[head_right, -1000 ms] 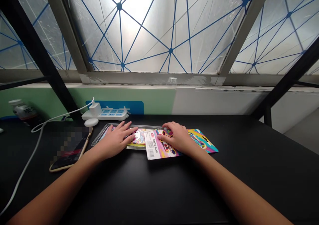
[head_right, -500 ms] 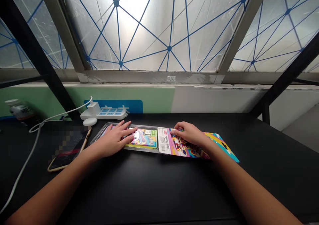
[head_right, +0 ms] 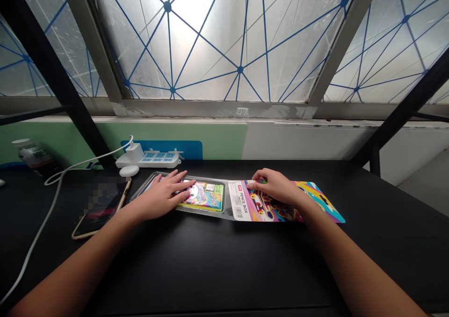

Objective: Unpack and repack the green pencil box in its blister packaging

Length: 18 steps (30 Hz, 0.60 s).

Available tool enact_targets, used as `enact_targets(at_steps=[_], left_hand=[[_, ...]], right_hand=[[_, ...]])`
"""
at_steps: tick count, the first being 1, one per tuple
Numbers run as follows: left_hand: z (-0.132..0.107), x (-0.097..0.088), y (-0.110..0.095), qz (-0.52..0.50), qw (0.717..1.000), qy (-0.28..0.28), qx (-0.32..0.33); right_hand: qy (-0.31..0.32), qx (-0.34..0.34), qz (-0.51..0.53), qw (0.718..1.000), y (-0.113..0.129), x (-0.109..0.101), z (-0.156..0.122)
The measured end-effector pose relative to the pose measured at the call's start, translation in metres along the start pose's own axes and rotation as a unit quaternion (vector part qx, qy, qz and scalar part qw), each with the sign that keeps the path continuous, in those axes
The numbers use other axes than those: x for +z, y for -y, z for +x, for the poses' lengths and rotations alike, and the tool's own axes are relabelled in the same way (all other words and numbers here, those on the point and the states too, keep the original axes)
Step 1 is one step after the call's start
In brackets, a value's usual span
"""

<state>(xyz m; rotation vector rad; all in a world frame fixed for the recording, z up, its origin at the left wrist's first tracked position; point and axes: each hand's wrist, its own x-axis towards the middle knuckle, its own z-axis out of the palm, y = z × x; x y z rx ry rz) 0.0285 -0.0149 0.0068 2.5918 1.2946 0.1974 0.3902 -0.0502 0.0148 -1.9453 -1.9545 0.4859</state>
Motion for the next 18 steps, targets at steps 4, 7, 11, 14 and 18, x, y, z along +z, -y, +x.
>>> enact_targets(at_steps=[4, 7, 11, 14, 18], left_hand=[[0.0, 0.001, 0.0, 0.0, 1.0, -0.003, 0.0], [0.0, 0.002, 0.0, 0.0, 1.0, -0.006, -0.001], [-0.001, 0.005, -0.003, 0.006, 1.0, -0.014, -0.014], [-0.002, 0.01, -0.011, 0.004, 1.0, -0.025, -0.005], [-0.006, 0.014, -0.025, -0.025, 0.999, -0.037, 0.023]], right_hand=[[-0.009, 0.004, -0.019, 1.0, -0.002, -0.002, -0.001], [-0.018, 0.012, -0.024, 0.999, 0.001, -0.001, -0.003], [-0.026, 0.021, -0.02, 0.999, 0.014, 0.007, -0.006], [-0.034, 0.006, -0.02, 0.999, 0.025, 0.018, -0.009], [-0.028, -0.023, -0.029, 0.999, 0.03, 0.027, -0.011]])
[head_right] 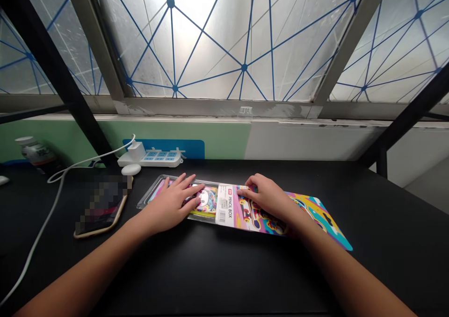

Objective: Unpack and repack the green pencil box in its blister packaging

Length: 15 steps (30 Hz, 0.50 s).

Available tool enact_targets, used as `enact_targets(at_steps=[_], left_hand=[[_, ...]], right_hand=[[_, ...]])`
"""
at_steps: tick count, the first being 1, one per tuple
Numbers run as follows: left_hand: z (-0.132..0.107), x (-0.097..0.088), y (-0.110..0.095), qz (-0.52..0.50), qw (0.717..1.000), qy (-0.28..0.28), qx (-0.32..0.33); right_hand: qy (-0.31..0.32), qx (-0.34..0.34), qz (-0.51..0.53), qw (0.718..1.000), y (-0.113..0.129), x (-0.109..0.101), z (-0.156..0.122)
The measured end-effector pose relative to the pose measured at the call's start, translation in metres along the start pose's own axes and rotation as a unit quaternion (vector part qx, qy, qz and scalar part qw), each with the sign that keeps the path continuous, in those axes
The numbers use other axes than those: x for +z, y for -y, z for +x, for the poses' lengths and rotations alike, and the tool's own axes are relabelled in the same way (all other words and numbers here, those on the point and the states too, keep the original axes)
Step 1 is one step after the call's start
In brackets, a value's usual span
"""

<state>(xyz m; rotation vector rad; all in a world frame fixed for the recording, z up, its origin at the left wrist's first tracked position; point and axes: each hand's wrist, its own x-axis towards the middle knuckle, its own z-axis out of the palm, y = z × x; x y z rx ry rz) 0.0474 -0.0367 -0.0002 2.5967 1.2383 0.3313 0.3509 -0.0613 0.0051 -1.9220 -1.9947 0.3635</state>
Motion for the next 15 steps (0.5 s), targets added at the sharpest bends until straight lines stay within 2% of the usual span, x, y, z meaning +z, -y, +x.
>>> enact_targets(at_steps=[6, 10, 12, 15], left_hand=[[-0.008, -0.007, -0.021, -0.166, 0.985, 0.006, 0.043], [-0.007, -0.01, -0.026, -0.324, 0.945, -0.01, 0.048], [-0.004, -0.011, -0.022, -0.394, 0.917, -0.052, 0.035], [0.004, -0.011, -0.008, -0.42, 0.892, -0.167, -0.006]], right_hand=[[0.008, -0.015, 0.009, 1.0, -0.002, 0.004, 0.002], [0.01, -0.022, 0.011, 1.0, 0.002, 0.006, 0.002], [0.016, -0.013, 0.01, 1.0, 0.004, 0.003, 0.001], [0.03, -0.001, 0.012, 0.999, 0.003, -0.004, -0.001]])
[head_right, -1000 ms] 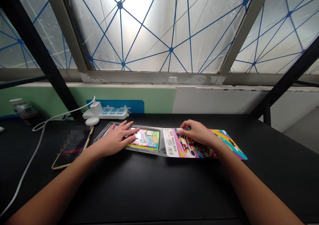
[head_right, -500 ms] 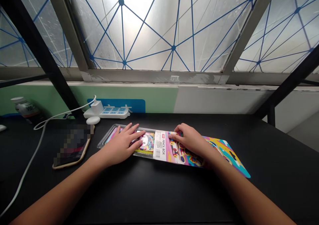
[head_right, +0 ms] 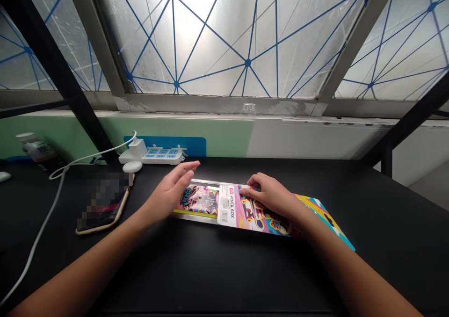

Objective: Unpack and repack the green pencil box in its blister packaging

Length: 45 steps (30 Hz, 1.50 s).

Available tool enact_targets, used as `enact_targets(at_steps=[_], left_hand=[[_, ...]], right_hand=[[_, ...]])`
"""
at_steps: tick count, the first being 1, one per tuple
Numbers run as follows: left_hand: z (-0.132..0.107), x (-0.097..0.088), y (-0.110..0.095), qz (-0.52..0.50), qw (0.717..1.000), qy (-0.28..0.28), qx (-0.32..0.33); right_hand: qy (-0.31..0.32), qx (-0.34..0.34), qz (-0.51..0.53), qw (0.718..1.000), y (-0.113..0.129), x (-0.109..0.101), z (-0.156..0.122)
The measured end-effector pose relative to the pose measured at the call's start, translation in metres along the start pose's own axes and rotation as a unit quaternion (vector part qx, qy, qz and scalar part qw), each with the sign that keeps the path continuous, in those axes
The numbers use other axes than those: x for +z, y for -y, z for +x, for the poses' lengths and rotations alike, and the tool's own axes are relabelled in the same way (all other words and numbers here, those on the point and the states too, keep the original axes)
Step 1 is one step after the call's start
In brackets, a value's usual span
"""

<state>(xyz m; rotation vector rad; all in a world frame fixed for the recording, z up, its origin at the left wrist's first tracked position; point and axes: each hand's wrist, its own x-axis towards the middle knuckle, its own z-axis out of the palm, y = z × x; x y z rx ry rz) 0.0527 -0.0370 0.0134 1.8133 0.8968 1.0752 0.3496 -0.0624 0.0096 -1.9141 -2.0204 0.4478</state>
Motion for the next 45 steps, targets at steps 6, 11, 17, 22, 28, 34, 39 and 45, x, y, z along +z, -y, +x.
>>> enact_targets(at_steps=[6, 11, 17, 22, 28, 34, 39, 45], left_hand=[[0.015, -0.014, 0.03, -0.099, 0.983, -0.144, -0.047], [0.011, -0.004, 0.037, -0.145, 0.982, -0.118, -0.032], [0.008, -0.002, 0.034, -0.18, 0.973, -0.14, -0.023], [0.009, -0.003, 0.031, -0.213, 0.967, -0.131, -0.041], [0.01, -0.004, 0.031, -0.238, 0.961, -0.132, -0.056], [0.013, -0.007, 0.034, -0.231, 0.956, -0.16, -0.081], [0.012, -0.009, 0.033, -0.172, 0.955, -0.181, -0.159], [0.016, -0.008, 0.04, -0.178, 0.947, -0.169, -0.206]], right_hand=[[0.036, 0.028, 0.002, 0.999, -0.013, -0.013, 0.0], [0.017, 0.006, -0.016, 1.0, -0.02, -0.011, 0.005], [-0.017, -0.024, -0.091, 0.995, -0.001, 0.001, 0.015], [0.009, -0.062, -0.101, 0.993, 0.036, 0.018, 0.033], [0.026, -0.123, -0.102, 0.987, 0.09, 0.041, 0.059], [-0.009, -0.155, -0.12, 0.98, 0.112, 0.046, 0.057], [-0.039, -0.136, -0.108, 0.984, 0.065, 0.026, 0.031], [-0.016, -0.019, -0.001, 1.0, -0.018, -0.005, 0.014]])
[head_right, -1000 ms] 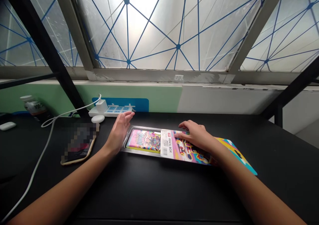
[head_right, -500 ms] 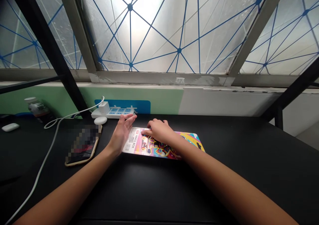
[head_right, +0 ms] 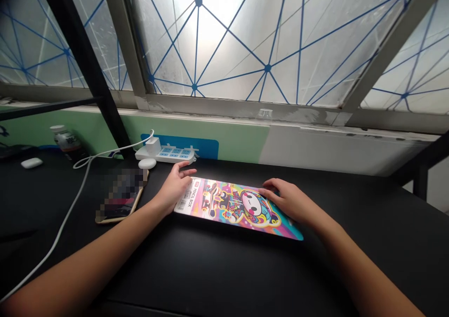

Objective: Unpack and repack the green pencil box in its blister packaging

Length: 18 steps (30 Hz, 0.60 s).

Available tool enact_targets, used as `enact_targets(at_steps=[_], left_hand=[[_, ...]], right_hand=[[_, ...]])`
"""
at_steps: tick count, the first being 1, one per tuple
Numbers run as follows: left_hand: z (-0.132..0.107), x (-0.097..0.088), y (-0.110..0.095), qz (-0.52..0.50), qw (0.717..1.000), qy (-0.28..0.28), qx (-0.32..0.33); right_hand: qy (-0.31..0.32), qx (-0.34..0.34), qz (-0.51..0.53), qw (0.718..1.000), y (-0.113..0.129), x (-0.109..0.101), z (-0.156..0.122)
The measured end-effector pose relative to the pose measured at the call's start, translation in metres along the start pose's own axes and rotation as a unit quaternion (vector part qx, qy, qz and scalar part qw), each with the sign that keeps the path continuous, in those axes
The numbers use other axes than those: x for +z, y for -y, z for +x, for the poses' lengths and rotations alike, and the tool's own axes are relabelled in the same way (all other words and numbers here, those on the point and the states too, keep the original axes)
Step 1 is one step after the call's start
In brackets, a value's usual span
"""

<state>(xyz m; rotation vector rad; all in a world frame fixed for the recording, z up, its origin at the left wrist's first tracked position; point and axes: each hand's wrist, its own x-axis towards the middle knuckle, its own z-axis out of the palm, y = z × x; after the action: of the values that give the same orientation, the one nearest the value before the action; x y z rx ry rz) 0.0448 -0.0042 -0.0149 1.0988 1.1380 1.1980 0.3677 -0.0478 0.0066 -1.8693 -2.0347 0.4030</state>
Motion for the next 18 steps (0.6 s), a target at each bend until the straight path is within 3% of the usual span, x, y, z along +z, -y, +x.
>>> enact_targets(at_steps=[3, 8, 18], left_hand=[[0.003, 0.0, 0.002, -0.003, 1.0, -0.004, -0.01], [0.002, 0.0, 0.002, -0.002, 0.999, -0.028, -0.018], [-0.001, -0.003, 0.001, -0.024, 0.999, -0.03, -0.016]], right_hand=[[0.015, -0.007, 0.01, 1.0, -0.003, -0.002, 0.003], [0.065, -0.028, 0.036, 0.997, 0.018, 0.008, 0.0], [-0.005, -0.025, -0.006, 1.0, 0.022, 0.013, -0.005]])
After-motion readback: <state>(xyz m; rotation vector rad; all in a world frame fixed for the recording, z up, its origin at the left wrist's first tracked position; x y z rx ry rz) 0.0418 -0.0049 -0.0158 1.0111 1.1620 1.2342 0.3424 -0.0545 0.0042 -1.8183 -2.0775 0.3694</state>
